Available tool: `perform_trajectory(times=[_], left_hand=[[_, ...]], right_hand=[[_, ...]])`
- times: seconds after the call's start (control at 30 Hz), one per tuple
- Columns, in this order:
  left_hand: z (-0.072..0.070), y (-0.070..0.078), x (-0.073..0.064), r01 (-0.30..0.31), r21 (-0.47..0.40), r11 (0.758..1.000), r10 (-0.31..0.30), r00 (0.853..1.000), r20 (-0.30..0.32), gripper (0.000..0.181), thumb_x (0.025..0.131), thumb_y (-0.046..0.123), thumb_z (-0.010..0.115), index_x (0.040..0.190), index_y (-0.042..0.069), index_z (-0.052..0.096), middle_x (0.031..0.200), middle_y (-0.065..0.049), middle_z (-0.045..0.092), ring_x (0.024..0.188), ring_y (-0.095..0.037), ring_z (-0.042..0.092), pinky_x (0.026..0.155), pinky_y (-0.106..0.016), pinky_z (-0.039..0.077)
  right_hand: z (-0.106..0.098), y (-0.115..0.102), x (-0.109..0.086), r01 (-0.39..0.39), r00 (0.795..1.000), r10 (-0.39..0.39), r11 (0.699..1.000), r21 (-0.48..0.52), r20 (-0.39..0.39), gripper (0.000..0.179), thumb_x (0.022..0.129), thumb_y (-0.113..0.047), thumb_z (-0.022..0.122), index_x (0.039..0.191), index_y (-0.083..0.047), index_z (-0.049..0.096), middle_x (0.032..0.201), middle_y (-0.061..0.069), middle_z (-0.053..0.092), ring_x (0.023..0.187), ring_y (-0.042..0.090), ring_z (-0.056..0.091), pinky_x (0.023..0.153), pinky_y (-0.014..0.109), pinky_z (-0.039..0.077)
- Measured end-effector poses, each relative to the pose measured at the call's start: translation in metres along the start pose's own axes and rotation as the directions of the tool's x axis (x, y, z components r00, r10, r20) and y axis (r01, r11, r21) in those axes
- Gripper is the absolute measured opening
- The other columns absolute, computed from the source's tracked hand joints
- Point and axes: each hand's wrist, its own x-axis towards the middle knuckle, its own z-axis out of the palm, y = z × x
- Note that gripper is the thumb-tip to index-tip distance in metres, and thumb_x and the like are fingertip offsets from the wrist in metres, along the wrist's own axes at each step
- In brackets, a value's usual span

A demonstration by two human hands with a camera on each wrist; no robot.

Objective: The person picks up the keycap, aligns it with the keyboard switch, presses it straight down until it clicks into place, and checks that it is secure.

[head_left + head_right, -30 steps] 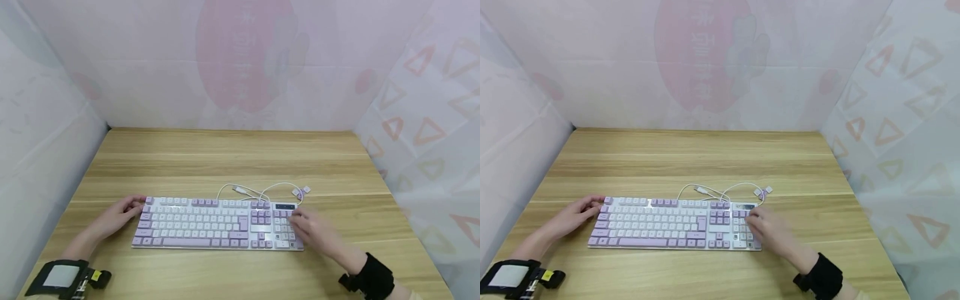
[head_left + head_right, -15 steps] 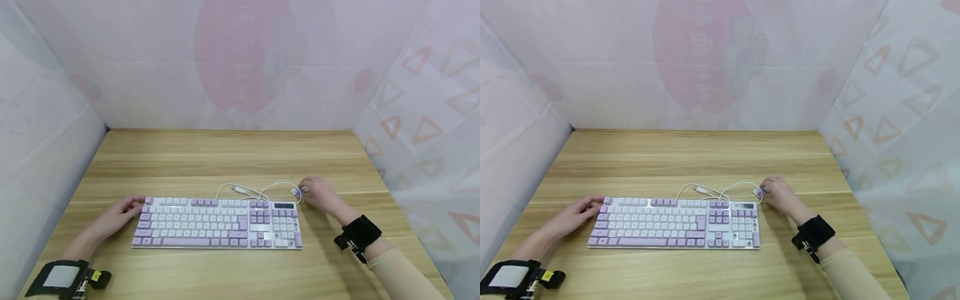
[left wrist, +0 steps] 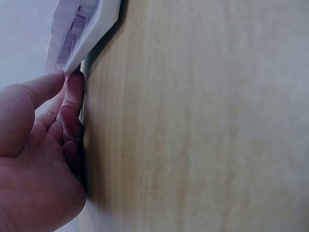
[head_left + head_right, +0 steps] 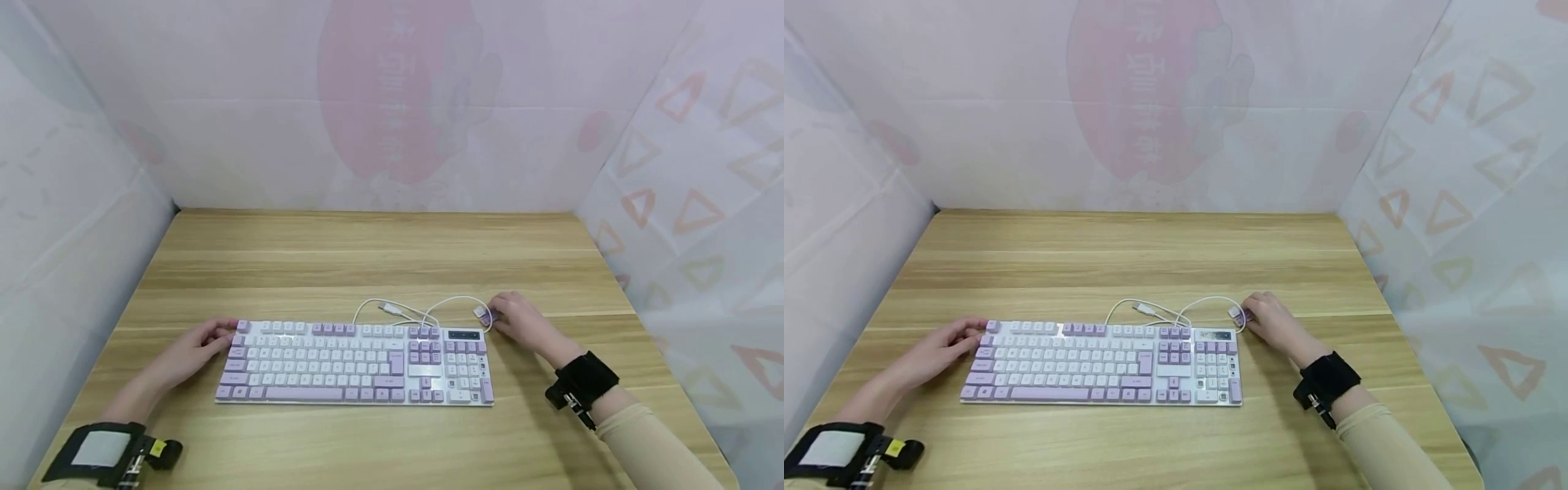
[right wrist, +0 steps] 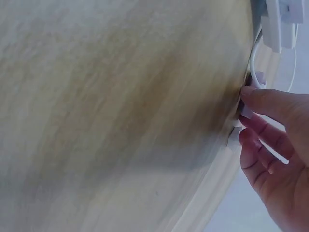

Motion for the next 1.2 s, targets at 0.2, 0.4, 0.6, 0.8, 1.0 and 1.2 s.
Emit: perform_trajectory(times=[0.2,0.4,0.6,0.8,1.0,1.2], left_hand=[[-0.001,0.001,0.0,-0.004,0.013,1.0,0.004,1.0,-0.001,0.051,0.106,0.043,0.045,0.142,0.007,0.049,0.115,-0.01,0.062,0.097,-0.019,0.051,0.076,-0.021,0.04],[-0.002,0.004,-0.001,-0.017,0.013,1.0,0.017,1.0,0.0,0.05,0.106,0.041,0.045,0.141,0.006,0.049,0.114,-0.01,0.063,0.095,-0.017,0.051,0.076,-0.021,0.04],[-0.002,0.005,-0.002,-0.012,0.007,1.0,0.012,1.0,0.006,0.051,0.106,0.041,0.045,0.142,0.005,0.048,0.115,-0.011,0.062,0.096,-0.018,0.051,0.076,-0.021,0.04],[-0.002,0.006,-0.002,-0.004,0.002,1.0,0.004,1.0,0.01,0.052,0.106,0.042,0.045,0.142,0.005,0.048,0.116,-0.011,0.062,0.097,-0.018,0.05,0.076,-0.021,0.04],[-0.002,0.005,-0.002,-0.003,-0.002,1.0,0.003,1.0,0.012,0.051,0.106,0.041,0.045,0.142,0.006,0.048,0.116,-0.011,0.062,0.096,-0.017,0.051,0.076,-0.021,0.04],[-0.003,0.004,-0.001,-0.008,0.004,1.0,0.008,1.0,0.012,0.05,0.106,0.041,0.045,0.142,0.006,0.048,0.115,-0.011,0.061,0.096,-0.017,0.051,0.076,-0.021,0.04]], right_hand=[[0.0,0.003,0.0,0.011,1.0,-0.011,1.0,-0.004,0.007,0.017,0.08,0.0,0.078,0.095,-0.002,0.071,0.098,0.013,0.072,0.096,0.032,0.065,0.089,0.049,0.053],[-0.015,0.001,0.003,-0.129,0.992,0.128,0.975,0.18,0.018,0.027,0.095,-0.007,0.064,0.12,0.003,0.064,0.092,0.012,0.072,0.083,0.02,0.065,0.074,0.033,0.053],[-0.036,0.002,0.004,-0.226,0.974,0.189,0.785,0.577,0.125,0.043,0.102,-0.007,0.053,0.145,0.001,0.047,0.1,0.024,0.068,0.082,0.024,0.067,0.07,0.033,0.057],[-0.042,-0.001,0.002,-0.315,0.949,0.212,0.622,0.717,0.232,0.042,0.102,-0.012,0.056,0.141,0.003,0.05,0.116,0.032,0.066,0.099,0.024,0.072,0.089,0.048,0.056],[-0.043,-0.007,0.003,-0.314,0.949,0.221,0.628,0.712,0.223,0.041,0.1,-0.013,0.06,0.137,0.002,0.054,0.109,0.029,0.065,0.09,0.02,0.066,0.08,0.036,0.056],[-0.045,-0.014,0.002,-0.283,0.957,0.16,0.686,0.67,0.24,0.041,0.099,-0.012,0.061,0.138,-0.001,0.054,0.108,0.028,0.064,0.083,0.027,0.067,0.068,0.031,0.053]])
